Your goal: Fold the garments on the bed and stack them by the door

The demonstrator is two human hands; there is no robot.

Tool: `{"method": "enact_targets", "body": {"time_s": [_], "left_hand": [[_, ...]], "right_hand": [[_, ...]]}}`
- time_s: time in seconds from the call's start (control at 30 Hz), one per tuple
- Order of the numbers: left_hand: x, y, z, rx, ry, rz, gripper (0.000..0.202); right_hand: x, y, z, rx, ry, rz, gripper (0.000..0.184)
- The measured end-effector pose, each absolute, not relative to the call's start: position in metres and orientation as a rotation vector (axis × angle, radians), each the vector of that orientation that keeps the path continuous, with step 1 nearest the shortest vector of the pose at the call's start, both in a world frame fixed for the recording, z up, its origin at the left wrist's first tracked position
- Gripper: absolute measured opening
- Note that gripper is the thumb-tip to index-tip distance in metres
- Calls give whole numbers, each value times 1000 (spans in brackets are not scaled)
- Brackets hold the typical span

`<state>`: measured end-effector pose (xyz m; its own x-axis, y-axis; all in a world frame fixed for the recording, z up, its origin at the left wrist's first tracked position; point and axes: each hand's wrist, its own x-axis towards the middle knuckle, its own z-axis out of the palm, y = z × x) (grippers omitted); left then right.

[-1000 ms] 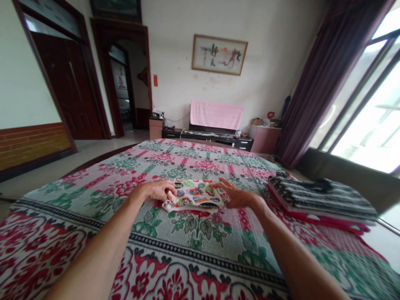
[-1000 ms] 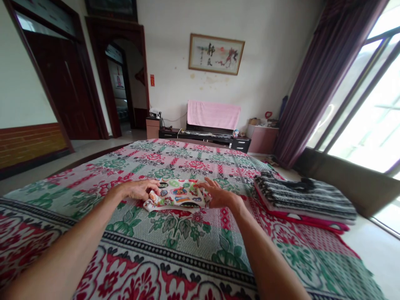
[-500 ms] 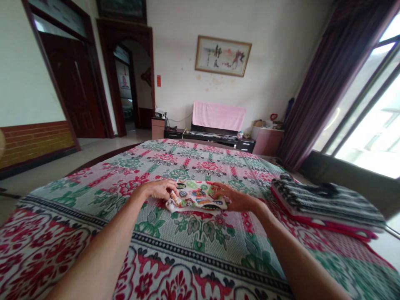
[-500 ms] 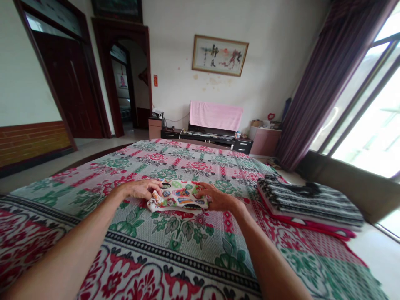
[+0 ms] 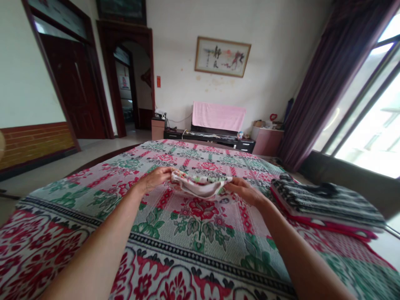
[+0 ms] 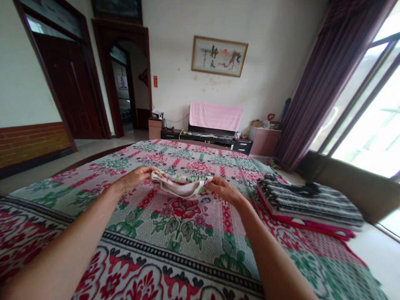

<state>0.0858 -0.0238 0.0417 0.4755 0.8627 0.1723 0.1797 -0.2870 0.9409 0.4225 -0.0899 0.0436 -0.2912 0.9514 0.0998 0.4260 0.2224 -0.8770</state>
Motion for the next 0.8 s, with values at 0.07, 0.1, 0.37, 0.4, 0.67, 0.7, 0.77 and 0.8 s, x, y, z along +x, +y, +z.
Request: {"method": "enact_targets", "body": {"time_s": [0.07,0.1,0.37,0.4,0.67,0.7,0.77,0.8], "left_hand": [[90,-27,45,1547,886,941,32],[93,-27,44,1466,901,944,33],[105,-18,-4,1516,1337,735,32],[105,-18,-5,1553,1357,731,34],[108,-21,0,1582,1425,846,55],[110,-19,-3,1605,1427,876,48],[112,-14,-10,1663,1437,953,37],[113,-11,-13,1691,1442,984,33]], "right_hand": [[419,-90,45,-1273,-1521,1184,29],[416,-90,44,-1285,-1397,1239,28],[418,-77,16,-1544,-1258,1209,33],[421,-77,14,-1554,-1316,1184,34],[429,-65,2,-1759,-1496,788,44],[428,-62,-1,-1804,-1544,679,42],[425,-57,-7,-1856,-1649,432,34],[423,-56,-9,-1850,-1696,310,30]]}}
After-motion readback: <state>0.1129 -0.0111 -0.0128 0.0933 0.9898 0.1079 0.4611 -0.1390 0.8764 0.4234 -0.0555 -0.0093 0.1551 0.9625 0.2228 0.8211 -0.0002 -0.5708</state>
